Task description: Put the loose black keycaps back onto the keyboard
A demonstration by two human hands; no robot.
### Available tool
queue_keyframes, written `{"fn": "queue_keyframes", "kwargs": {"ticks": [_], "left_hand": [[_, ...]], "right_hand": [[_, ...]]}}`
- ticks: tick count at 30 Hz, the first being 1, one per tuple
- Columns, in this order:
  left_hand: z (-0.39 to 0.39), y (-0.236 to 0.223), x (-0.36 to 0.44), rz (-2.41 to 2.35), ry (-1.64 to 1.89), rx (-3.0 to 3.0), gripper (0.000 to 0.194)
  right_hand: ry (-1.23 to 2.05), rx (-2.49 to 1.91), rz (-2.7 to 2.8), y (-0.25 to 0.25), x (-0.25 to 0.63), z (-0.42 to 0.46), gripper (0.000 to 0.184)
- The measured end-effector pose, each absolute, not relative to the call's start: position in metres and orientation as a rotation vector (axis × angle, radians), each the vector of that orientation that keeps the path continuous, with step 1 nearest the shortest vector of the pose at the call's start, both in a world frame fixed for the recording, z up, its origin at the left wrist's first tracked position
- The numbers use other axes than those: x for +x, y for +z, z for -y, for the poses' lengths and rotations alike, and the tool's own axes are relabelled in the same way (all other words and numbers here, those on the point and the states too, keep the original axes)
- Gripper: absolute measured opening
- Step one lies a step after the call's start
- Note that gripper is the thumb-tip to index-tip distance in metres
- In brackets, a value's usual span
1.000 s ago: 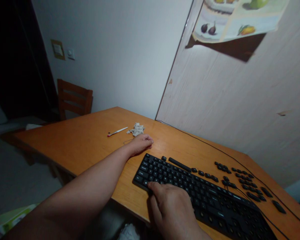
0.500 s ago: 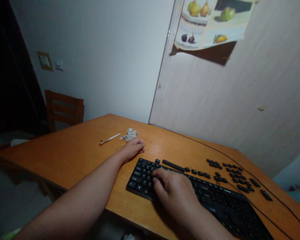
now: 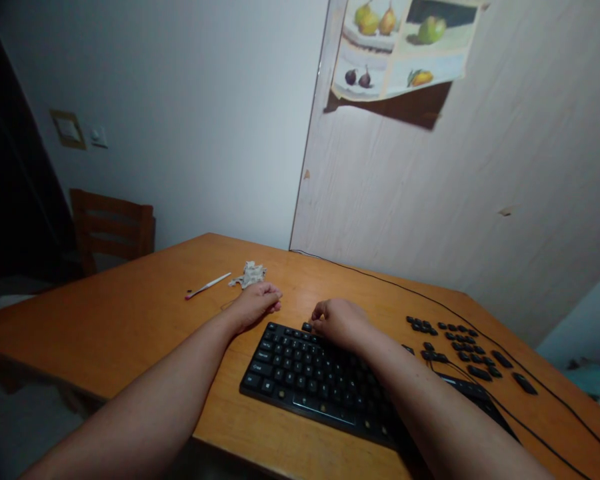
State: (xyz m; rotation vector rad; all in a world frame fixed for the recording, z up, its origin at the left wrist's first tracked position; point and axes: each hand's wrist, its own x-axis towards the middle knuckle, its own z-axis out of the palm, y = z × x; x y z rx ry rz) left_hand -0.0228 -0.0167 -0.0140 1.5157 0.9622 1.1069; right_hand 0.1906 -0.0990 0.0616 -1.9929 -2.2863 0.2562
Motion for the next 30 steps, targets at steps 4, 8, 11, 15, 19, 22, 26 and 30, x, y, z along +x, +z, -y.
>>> {"fn": "queue_keyframes", "kwargs": {"ticks": [4, 8, 11, 15, 19, 22, 26, 30], "left_hand": [[0.014, -0.018, -0.022, -0.955, 1.114, 1.52, 0.013], [0.012, -0.021, -0.022, -0.96, 1.118, 1.527, 0.014], [0.011, -0.022, -0.021, -0.963, 1.123, 1.531, 0.014], [0.011, -0.023, -0.021, -0.969, 1.125, 1.542, 0.013], [0.013, -0.022, -0.021, -0.978, 1.124, 1.556, 0.011], [0.013, -0.021, -0.021, -0.983, 1.123, 1.56, 0.011], [0.013, -0.02, -0.021, -0.99, 1.117, 1.56, 0.01], [0.014, -0.019, -0.021, -0.998, 1.111, 1.558, 0.009]], "right_hand": [[0.288, -2.002, 2.334, 0.062, 0.183, 0.093, 0.021], [0.326, -2.008, 2.346, 0.059, 0.181, 0.088, 0.02], [0.335, -2.017, 2.341, 0.056, 0.182, 0.084, 0.02], [0.337, -2.019, 2.336, 0.051, 0.184, 0.081, 0.02], [0.329, -2.017, 2.341, 0.048, 0.184, 0.079, 0.02], [0.319, -2.013, 2.351, 0.048, 0.184, 0.078, 0.019], [0.302, -2.012, 2.36, 0.048, 0.184, 0.077, 0.019], [0.294, -2.007, 2.378, 0.048, 0.185, 0.075, 0.019]]}}
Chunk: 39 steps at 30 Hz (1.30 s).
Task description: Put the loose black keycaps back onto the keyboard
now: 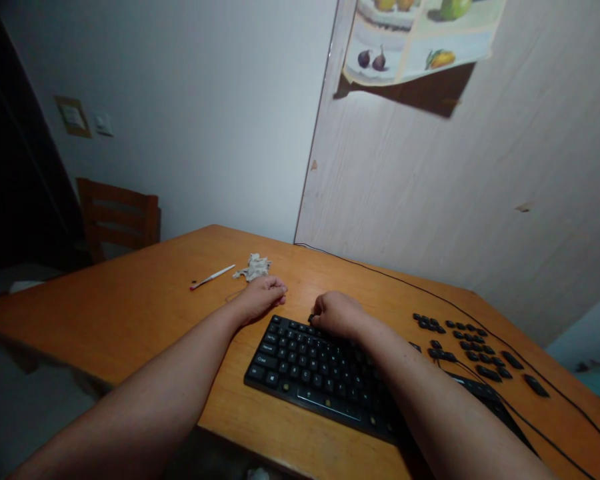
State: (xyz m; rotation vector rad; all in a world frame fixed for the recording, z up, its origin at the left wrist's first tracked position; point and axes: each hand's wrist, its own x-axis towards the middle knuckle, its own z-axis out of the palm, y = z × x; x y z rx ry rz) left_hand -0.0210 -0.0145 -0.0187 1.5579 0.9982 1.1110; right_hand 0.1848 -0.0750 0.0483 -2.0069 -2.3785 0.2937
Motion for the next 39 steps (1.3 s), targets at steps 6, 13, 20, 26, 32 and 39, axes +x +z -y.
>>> {"fn": "queue_keyframes", "kwargs": {"ticks": [6, 13, 20, 26, 32, 39], "left_hand": [[0.014, -0.02, -0.02, -1.007, 1.122, 1.563, 0.008], [0.011, -0.024, -0.02, -1.012, 1.119, 1.581, 0.01], [0.012, -0.023, -0.019, -1.007, 1.122, 1.596, 0.008], [0.011, -0.022, -0.02, -1.002, 1.106, 1.607, 0.009], [0.01, -0.023, -0.02, -0.995, 1.1, 1.597, 0.007], [0.011, -0.022, -0.02, -0.989, 1.105, 1.587, 0.005]], "right_hand": [[0.301, -2.011, 2.391, 0.051, 0.186, 0.074, 0.023], [0.333, -1.99, 2.409, 0.053, 0.184, 0.075, 0.024], [0.291, -1.984, 2.393, 0.056, 0.185, 0.078, 0.026], [0.268, -1.813, 2.362, 0.075, 0.178, 0.119, 0.027], [0.277, -1.651, 2.521, 0.079, 0.16, 0.179, 0.019], [0.17, -1.607, 2.592, 0.067, 0.151, 0.205, 0.013]]}}
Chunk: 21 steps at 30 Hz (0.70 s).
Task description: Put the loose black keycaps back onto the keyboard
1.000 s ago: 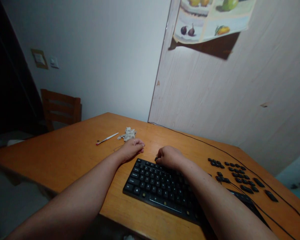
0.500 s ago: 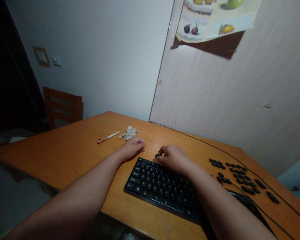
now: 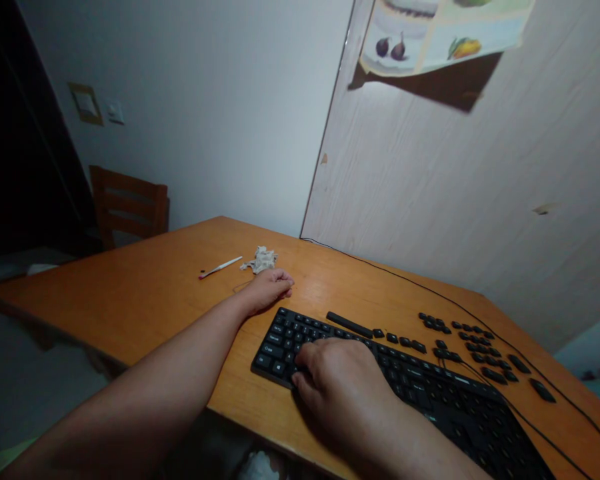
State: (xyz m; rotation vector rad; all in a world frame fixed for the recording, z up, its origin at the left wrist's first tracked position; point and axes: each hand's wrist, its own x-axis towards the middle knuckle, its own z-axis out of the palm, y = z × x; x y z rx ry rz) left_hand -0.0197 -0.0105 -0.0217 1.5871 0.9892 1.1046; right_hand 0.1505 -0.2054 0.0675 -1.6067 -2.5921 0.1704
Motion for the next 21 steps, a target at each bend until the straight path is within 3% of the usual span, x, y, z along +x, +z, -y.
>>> {"fn": "queue_keyframes", "kwargs": {"ticks": [16, 21], "left_hand": [[0.004, -0.028, -0.02, -1.006, 1.091, 1.62, 0.01], [0.003, -0.03, -0.021, -1.013, 1.095, 1.628, 0.01]], "right_hand": [[-0.083, -1.611, 2.682, 0.058, 0.137, 0.212, 0.019], [-0.185, -1.573, 2.735, 0.053, 0.136, 0.215, 0.009]]}}
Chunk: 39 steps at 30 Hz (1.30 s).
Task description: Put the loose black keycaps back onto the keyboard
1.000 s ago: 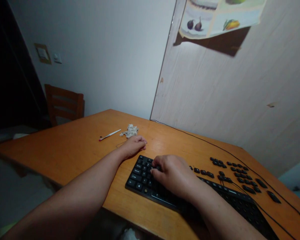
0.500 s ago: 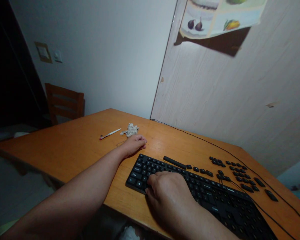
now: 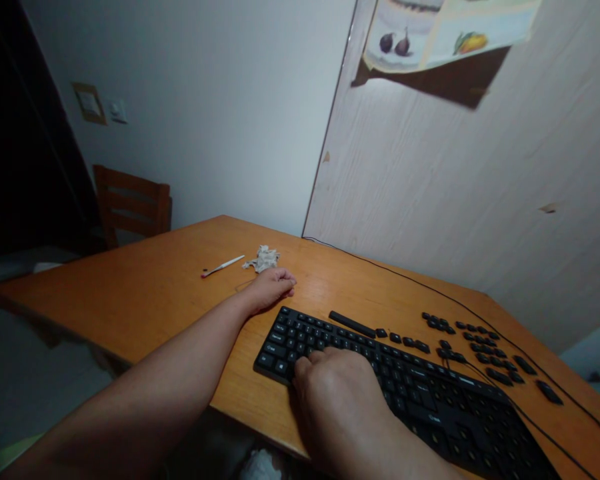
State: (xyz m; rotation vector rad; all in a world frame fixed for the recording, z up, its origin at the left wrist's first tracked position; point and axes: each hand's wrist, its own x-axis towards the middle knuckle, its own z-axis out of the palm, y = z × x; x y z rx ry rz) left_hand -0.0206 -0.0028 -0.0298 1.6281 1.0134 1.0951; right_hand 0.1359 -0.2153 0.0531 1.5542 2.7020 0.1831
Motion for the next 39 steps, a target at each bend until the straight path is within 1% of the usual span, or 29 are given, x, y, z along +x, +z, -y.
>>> {"fn": "queue_keyframes", "kwargs": {"ticks": [3, 7, 10, 13, 17, 21, 25, 29, 33, 39], "left_hand": [[0.003, -0.029, -0.02, -1.013, 1.098, 1.631, 0.01], [0.005, -0.027, -0.02, -1.013, 1.097, 1.632, 0.009], [0.006, -0.026, -0.02, -1.016, 1.096, 1.632, 0.009], [0.006, -0.026, -0.02, -1.022, 1.093, 1.633, 0.009], [0.006, -0.026, -0.02, -1.035, 1.087, 1.639, 0.009], [0.005, -0.027, -0.02, -1.041, 1.083, 1.643, 0.008], [0.004, -0.027, -0.019, -1.041, 1.081, 1.644, 0.008], [0.005, -0.026, -0.02, -1.035, 1.08, 1.653, 0.008], [0.007, -0.025, -0.02, -1.026, 1.084, 1.659, 0.008], [0.008, -0.024, -0.02, -1.019, 1.083, 1.668, 0.007]], "right_hand": [[0.21, 1.556, -2.704, 0.05, 0.139, 0.217, 0.01], [0.172, 1.625, -2.717, 0.048, 0.141, 0.216, 0.019], [0.148, 1.67, -2.72, 0.047, 0.141, 0.216, 0.022], [0.18, 1.613, -2.728, 0.047, 0.141, 0.217, 0.02], [0.323, 1.514, -2.794, 0.045, 0.14, 0.22, 0.011], [0.392, 1.498, -2.82, 0.042, 0.141, 0.223, 0.01], [0.346, 1.529, -2.831, 0.04, 0.143, 0.224, 0.009], [0.277, 1.615, -2.857, 0.039, 0.145, 0.225, 0.016], [0.216, 1.685, -2.859, 0.036, 0.147, 0.225, 0.016], [0.132, 1.62, -2.948, 0.03, 0.155, 0.228, 0.019]]}}
